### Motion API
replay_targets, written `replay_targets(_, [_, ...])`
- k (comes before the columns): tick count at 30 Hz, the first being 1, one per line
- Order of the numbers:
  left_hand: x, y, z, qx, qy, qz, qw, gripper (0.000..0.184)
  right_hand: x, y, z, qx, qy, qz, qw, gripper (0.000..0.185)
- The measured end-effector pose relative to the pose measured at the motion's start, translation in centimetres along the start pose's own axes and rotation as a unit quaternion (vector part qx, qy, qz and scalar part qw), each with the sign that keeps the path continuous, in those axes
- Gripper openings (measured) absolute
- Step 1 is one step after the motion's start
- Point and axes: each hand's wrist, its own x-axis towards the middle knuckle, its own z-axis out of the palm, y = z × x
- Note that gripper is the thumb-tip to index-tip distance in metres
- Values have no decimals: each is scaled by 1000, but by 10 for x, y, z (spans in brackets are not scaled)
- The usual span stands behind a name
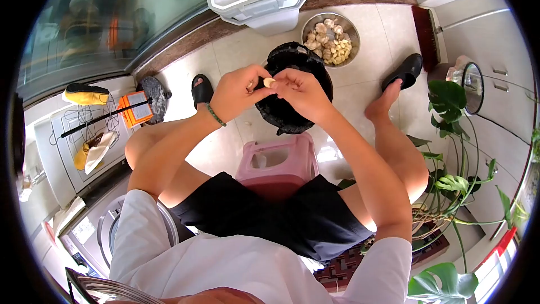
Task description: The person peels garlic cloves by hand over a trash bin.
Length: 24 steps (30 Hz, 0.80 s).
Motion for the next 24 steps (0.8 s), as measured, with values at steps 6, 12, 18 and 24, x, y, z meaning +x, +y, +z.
replay_targets(6, [-6, -15, 24, 5, -13, 2, 1000, 21, 4, 12, -15, 3, 62, 39, 997, 18])
replay_targets(12, [-26, -34, 55, 155, -212, 7, 965, 31, 6, 18, -40, 22, 156, 144, 977, 22])
replay_targets(18, [-26, -38, 62, 102, -216, -43, 970, 26, 3, 28, -65, 155, 215, 148, 953, 22])
replay_targets(24, [-22, -36, 68, 65, -188, -84, 977, 38, 0, 47, -105, 233, 262, 120, 929, 25])
